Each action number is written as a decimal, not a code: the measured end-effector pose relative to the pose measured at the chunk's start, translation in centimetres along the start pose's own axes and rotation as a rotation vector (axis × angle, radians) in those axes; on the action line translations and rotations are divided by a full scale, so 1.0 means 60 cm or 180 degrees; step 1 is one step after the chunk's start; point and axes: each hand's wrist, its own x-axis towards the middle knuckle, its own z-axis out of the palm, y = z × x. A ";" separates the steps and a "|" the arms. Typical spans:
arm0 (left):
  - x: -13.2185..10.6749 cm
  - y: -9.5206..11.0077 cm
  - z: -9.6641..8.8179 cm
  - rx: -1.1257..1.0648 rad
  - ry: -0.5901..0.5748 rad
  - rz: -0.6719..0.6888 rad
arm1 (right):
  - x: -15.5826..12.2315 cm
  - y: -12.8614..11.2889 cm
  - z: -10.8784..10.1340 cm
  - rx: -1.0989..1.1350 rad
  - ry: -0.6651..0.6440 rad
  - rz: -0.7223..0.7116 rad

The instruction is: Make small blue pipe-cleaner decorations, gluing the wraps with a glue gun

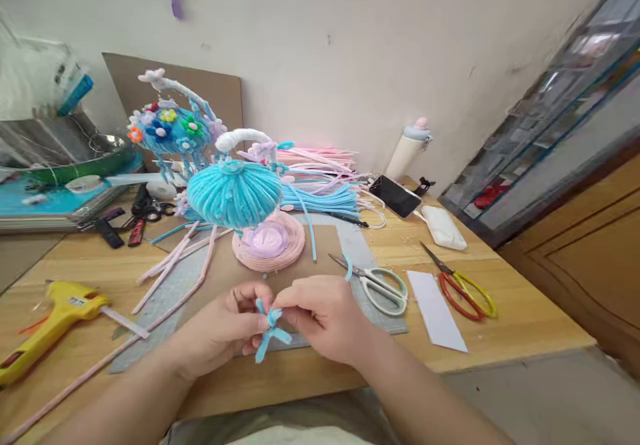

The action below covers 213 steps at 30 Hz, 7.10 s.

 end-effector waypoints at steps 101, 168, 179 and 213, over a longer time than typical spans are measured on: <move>0.024 -0.006 -0.003 0.0451 0.1007 0.0845 | 0.024 -0.007 0.034 0.0937 0.0557 0.2018; 0.020 -0.006 -0.007 0.1200 0.0860 0.0055 | 0.024 0.023 0.002 0.1393 -0.0858 0.3006; 0.019 -0.007 -0.005 0.1097 0.1001 0.0018 | 0.021 -0.013 0.010 -0.1612 -0.0539 0.1002; 0.016 -0.008 -0.006 -0.0475 0.0579 -0.0064 | -0.016 0.009 0.059 0.0004 0.0786 0.1055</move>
